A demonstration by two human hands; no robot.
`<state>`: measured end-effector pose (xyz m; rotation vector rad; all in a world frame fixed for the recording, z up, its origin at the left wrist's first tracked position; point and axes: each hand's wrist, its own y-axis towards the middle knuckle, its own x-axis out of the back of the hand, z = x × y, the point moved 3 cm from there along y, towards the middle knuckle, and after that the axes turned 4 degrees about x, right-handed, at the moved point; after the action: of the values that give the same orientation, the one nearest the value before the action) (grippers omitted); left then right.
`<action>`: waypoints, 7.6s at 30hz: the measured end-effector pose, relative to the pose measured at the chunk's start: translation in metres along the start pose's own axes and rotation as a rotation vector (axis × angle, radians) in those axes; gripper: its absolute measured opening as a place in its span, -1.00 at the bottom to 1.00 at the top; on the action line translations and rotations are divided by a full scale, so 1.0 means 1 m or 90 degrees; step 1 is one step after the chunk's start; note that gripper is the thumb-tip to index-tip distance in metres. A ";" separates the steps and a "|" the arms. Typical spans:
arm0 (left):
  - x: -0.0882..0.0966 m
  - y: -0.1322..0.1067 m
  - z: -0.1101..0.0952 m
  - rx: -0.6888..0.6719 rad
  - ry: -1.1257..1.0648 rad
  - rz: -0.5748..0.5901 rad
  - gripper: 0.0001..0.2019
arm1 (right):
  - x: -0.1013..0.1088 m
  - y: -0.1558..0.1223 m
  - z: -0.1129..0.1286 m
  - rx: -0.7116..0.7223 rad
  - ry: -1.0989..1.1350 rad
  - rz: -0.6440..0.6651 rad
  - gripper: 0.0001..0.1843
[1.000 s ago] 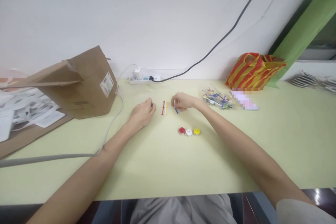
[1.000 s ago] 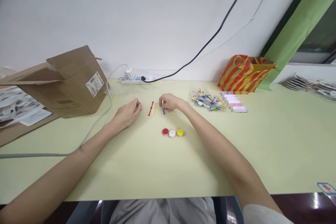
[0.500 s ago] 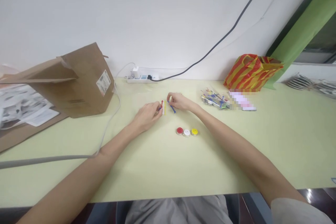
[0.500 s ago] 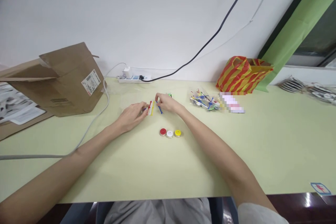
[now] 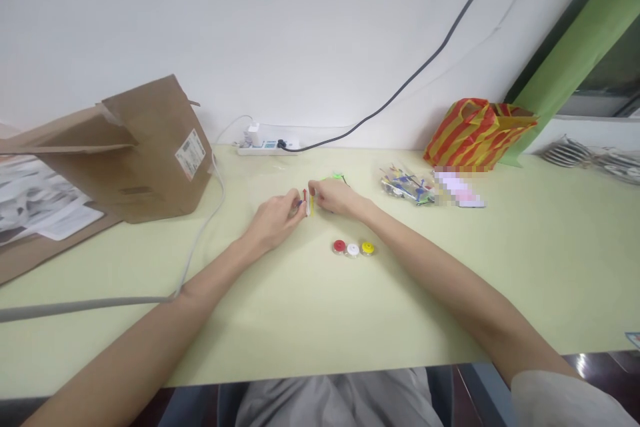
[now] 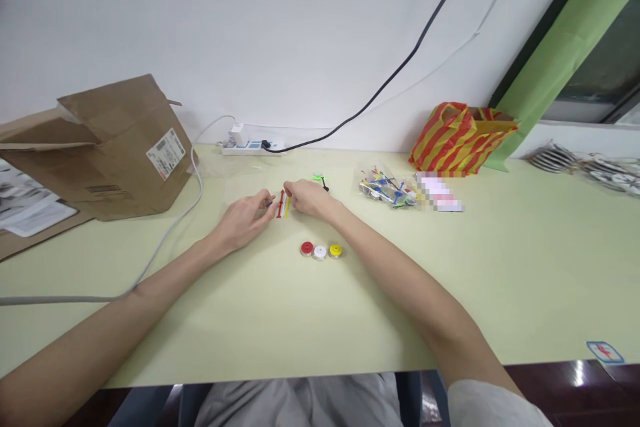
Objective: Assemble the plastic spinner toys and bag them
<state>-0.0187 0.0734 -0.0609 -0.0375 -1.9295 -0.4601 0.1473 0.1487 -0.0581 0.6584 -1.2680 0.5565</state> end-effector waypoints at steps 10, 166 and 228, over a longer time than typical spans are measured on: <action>0.002 0.000 -0.002 0.031 -0.039 0.002 -0.82 | 0.015 0.001 -0.017 -0.014 0.151 -0.028 -0.65; 0.011 -0.018 -0.031 -0.006 -0.279 -0.148 -0.72 | 0.009 -0.010 -0.023 -0.194 0.470 -0.064 -0.65; 0.010 -0.017 -0.036 0.042 -0.315 -0.173 -0.71 | 0.072 -0.028 0.016 0.209 0.603 0.180 -0.71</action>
<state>0.0055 0.0439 -0.0451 0.1715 -2.4508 -0.6087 0.1719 0.1192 0.0106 0.3859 -0.3698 1.1571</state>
